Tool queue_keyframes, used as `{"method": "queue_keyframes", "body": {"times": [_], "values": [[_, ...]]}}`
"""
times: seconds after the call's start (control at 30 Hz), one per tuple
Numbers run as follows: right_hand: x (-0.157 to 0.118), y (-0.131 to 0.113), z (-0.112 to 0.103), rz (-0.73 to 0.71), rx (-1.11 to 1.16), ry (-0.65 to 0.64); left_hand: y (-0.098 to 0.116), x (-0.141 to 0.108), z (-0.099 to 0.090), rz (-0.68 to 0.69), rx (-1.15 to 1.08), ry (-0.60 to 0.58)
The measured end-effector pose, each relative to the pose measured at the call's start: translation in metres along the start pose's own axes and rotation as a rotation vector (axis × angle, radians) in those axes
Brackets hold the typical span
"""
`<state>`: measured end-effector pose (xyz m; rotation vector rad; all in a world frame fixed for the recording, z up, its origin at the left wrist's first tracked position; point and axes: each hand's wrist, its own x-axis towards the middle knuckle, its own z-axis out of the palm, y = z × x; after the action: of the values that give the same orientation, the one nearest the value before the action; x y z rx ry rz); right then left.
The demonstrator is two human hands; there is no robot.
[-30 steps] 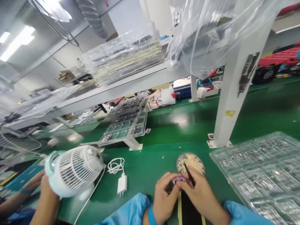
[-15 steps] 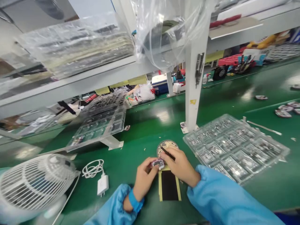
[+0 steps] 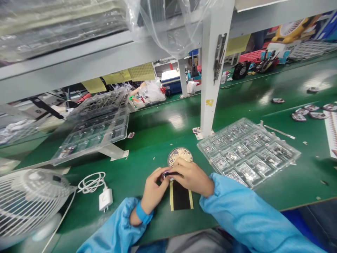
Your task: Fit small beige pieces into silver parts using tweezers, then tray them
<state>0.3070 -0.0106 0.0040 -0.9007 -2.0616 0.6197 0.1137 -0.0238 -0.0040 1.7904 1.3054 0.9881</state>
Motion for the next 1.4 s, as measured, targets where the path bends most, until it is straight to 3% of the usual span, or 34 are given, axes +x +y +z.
{"method": "queue_keyframes", "body": {"times": [0.27, 0.77, 0.9, 1.0, 1.17, 1.3, 1.4], "values": [[-0.003, -0.004, 0.004, 0.064, -0.118, -0.058, 0.002, 0.001, -0.001, -0.02, 0.011, 0.001], [-0.006, -0.005, 0.009, 0.085, -0.068, -0.049, 0.006, 0.001, -0.002, 0.015, 0.0, 0.012], [-0.003, 0.002, 0.005, 0.127, 0.015, 0.075, -0.001, 0.001, -0.001, -0.036, -0.059, 0.028], [-0.002, 0.011, -0.004, 0.274, -0.117, 0.165, -0.016, 0.006, -0.003, -0.106, -0.093, 0.04], [-0.005, 0.021, -0.016, 0.378, -0.233, 0.186, -0.047, 0.041, -0.018, -0.094, 0.155, 0.161], [-0.003, 0.016, -0.018, 0.35, -0.122, 0.239, -0.061, 0.095, -0.043, -0.134, 0.331, 0.254], [-0.001, 0.009, -0.022, 0.28, -0.03, 0.295, -0.063, 0.138, -0.07, -0.238, 0.49, 0.375]]}}
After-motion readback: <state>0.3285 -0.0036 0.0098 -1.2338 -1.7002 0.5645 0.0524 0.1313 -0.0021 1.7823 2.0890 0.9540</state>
